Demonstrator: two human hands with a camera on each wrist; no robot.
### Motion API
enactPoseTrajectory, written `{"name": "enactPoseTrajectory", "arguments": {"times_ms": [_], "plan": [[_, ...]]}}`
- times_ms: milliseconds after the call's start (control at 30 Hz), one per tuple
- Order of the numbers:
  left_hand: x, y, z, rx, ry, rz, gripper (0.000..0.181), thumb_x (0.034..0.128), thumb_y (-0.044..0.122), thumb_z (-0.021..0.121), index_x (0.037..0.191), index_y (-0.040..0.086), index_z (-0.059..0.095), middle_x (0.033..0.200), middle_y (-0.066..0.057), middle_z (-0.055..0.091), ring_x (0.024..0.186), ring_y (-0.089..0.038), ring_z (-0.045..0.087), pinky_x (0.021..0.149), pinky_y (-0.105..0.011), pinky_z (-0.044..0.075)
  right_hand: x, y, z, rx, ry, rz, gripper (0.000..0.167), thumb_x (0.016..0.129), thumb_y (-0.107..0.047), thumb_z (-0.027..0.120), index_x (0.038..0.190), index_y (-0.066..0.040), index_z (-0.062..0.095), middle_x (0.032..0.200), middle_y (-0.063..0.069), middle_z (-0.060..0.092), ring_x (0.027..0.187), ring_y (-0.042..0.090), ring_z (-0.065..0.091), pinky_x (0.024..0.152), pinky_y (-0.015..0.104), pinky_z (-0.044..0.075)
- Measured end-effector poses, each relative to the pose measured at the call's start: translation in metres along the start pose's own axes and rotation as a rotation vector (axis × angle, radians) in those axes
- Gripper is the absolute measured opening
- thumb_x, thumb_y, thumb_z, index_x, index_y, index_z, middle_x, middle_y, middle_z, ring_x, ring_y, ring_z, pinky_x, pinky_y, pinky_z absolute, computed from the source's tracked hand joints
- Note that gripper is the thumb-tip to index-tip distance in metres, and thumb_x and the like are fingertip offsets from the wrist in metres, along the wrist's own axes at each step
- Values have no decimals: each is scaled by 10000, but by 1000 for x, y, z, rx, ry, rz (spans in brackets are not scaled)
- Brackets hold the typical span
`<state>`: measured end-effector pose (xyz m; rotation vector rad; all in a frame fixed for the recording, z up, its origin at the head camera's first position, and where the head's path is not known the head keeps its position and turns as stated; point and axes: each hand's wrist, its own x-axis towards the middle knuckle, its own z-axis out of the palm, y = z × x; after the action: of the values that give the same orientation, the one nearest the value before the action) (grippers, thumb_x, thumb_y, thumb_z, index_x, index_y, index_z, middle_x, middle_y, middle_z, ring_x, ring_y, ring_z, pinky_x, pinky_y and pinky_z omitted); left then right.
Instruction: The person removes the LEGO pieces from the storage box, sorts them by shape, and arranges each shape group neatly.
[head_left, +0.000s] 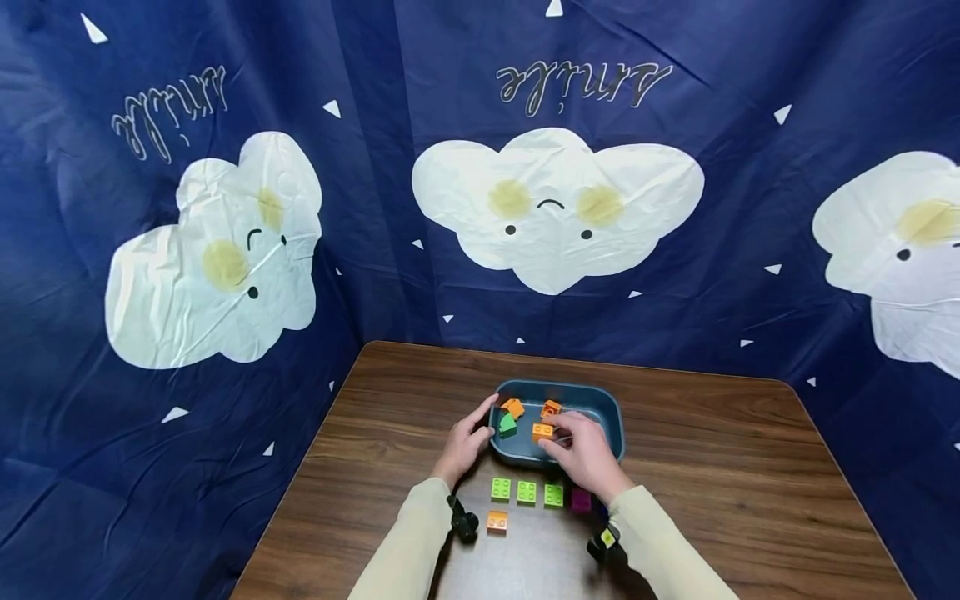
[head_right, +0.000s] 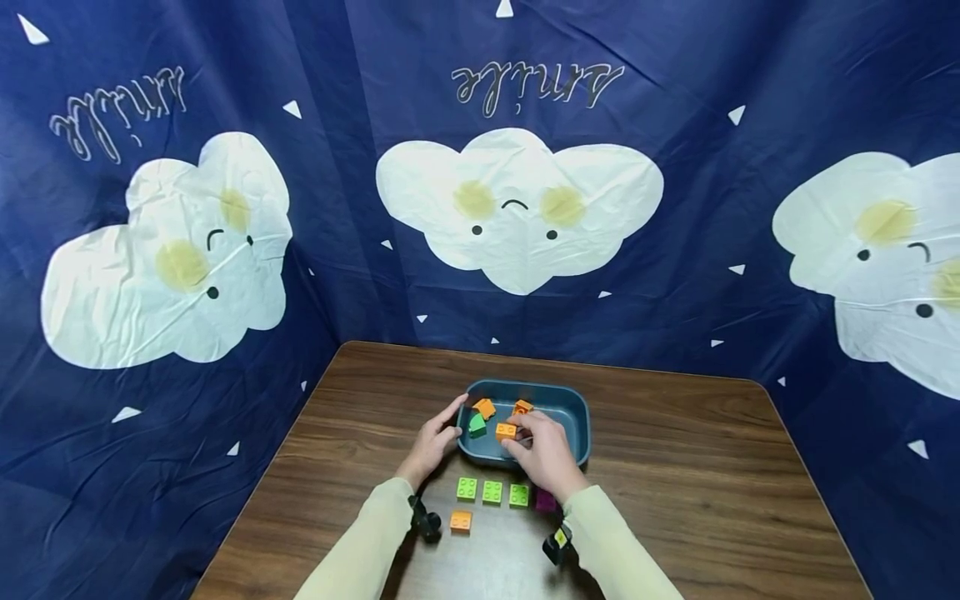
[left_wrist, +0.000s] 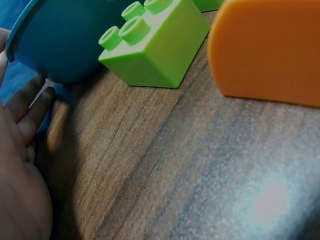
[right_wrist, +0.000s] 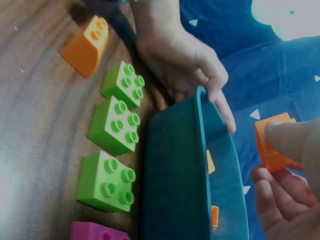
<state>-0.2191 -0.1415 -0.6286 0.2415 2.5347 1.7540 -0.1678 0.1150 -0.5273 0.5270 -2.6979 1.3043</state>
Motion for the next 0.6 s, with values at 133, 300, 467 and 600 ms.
{"name": "enactPoseTrajectory", "arguments": {"times_ms": [133,300,467,600], "plan": [[-1,0,1,-3,0,4,654,994,164,568,1568,461,466,1488,38,579,1021,-256,571,987,-451,405,-16,-1,0,-6,8,-50,310,895,-149,839,1199,-122,780,1149,15,720,896,119,723,763,259,609],[-1,-1,0,-9,-2,5,652,994,159,573,1574,439,471,1559,64,531,1204,-226,564,1086,-491,393,-32,-5,4,13,23,-55,306,876,-143,856,1174,-155,785,1078,-52,727,883,86,695,744,245,601],[0,-2,0,-11,-2,9,652,996,155,571,1574,438,469,1383,-30,630,881,-232,571,934,-438,414,-49,-9,9,42,16,-28,293,859,-142,869,1135,-187,780,998,-96,717,828,49,661,692,235,580],[1,-3,0,-6,3,15,653,994,157,570,1569,451,471,1445,7,616,953,-228,582,978,-446,424,-61,-9,14,46,-8,-7,302,858,-154,871,1143,-200,783,1006,-130,710,824,33,643,681,228,565]]}}
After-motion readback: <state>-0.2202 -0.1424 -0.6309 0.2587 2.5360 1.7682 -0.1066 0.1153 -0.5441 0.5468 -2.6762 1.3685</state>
